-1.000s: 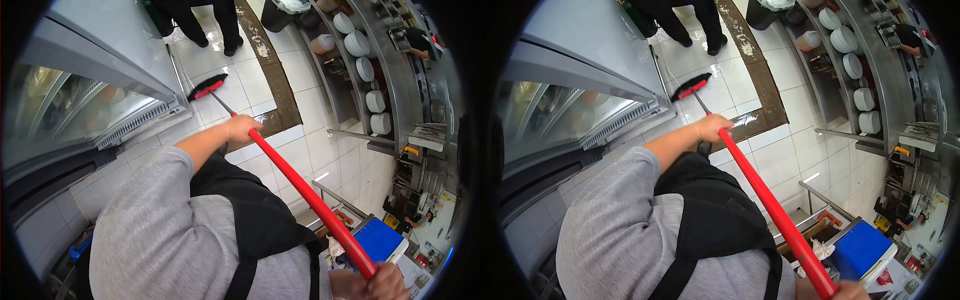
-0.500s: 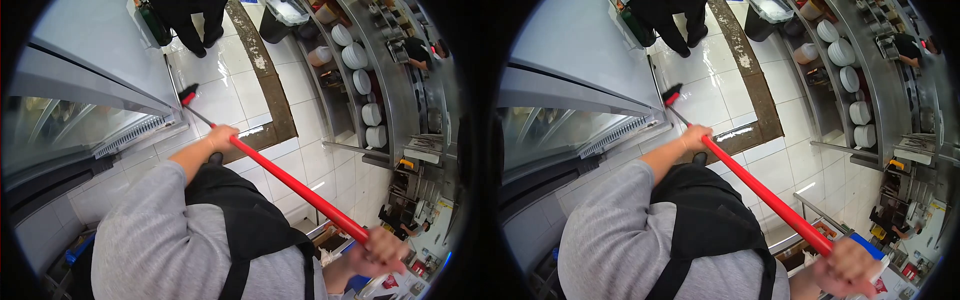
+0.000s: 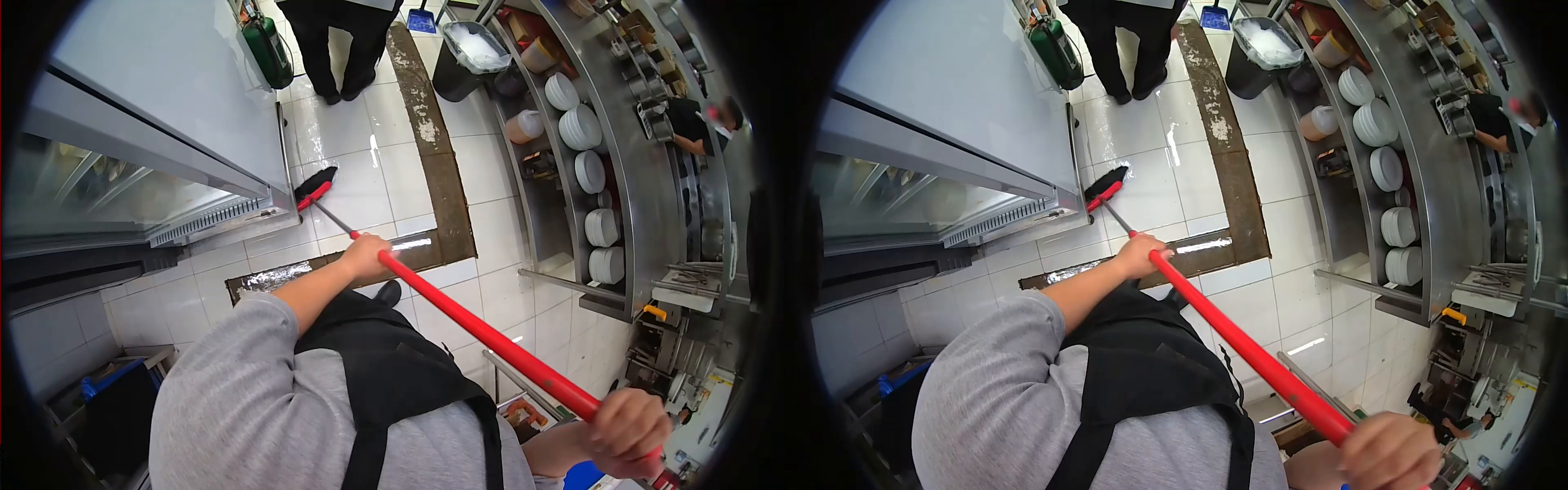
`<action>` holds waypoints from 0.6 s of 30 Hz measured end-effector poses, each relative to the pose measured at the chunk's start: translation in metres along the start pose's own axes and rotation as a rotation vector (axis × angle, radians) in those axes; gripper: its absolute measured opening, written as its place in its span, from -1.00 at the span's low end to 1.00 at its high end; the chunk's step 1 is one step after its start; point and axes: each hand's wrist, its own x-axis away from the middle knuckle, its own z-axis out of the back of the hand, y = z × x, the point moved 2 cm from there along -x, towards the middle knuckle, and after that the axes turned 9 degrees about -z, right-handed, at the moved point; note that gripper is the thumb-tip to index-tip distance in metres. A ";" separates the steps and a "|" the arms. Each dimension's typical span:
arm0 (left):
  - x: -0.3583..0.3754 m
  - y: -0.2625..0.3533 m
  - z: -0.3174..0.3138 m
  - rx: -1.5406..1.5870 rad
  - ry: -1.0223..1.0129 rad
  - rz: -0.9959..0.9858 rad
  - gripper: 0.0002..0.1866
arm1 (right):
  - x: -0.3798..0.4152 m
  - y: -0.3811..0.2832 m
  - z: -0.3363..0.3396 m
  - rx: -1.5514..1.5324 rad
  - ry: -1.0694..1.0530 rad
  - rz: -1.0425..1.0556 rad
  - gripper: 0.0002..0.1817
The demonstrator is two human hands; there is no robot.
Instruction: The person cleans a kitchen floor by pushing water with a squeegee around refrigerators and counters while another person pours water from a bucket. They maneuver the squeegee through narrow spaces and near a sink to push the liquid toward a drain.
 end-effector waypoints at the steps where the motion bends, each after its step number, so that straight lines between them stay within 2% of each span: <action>1: 0.003 -0.014 -0.009 -0.051 0.032 -0.033 -0.74 | 0.000 0.005 0.007 0.000 -0.004 0.001 -0.51; 3: -0.003 -0.044 -0.002 -0.121 0.067 0.022 -0.79 | 0.008 0.027 0.019 0.010 -0.111 -0.132 -0.47; 5: -0.009 -0.095 0.009 -0.212 0.239 0.113 -0.76 | 0.030 0.077 0.040 -0.111 0.097 -0.150 -0.46; 7: -0.018 -0.120 0.020 -0.400 0.360 0.186 -0.70 | 0.026 0.114 0.039 0.101 0.087 -0.099 -0.43; 8: -0.031 -0.121 0.026 -0.402 0.367 0.175 -0.70 | 0.025 0.122 0.039 0.106 0.086 -0.088 -0.43; 10: -0.045 -0.116 0.031 -0.423 0.546 0.177 -0.63 | 0.029 0.126 0.043 0.220 0.185 -0.045 -0.37; 11: -0.053 -0.096 0.034 -0.418 0.537 0.167 -0.63 | 0.031 0.112 0.050 0.244 0.187 -0.016 -0.36; 13: -0.072 -0.047 0.031 -0.274 0.381 0.158 -0.63 | 0.036 0.053 0.071 0.257 0.179 0.041 -0.38; 14: -0.079 -0.020 0.020 -0.201 0.318 0.016 -0.62 | 0.031 0.011 0.070 0.379 0.087 0.057 -0.29; 15: -0.082 0.012 0.004 -0.126 0.255 -0.122 -0.60 | 0.124 -0.047 0.155 -0.173 0.136 0.260 -0.29; 16: -0.079 0.055 -0.011 -0.050 0.248 -0.222 -0.59 | 0.052 -0.078 0.078 0.568 0.090 0.329 -0.33; 17: -0.075 0.098 -0.019 -0.013 0.061 -0.243 -0.58 | 0.043 -0.101 0.056 0.572 0.093 0.321 -0.33; 18: -0.066 0.116 -0.042 0.040 -0.005 -0.273 -0.58 | 0.041 -0.117 0.039 0.322 -0.028 0.263 -0.42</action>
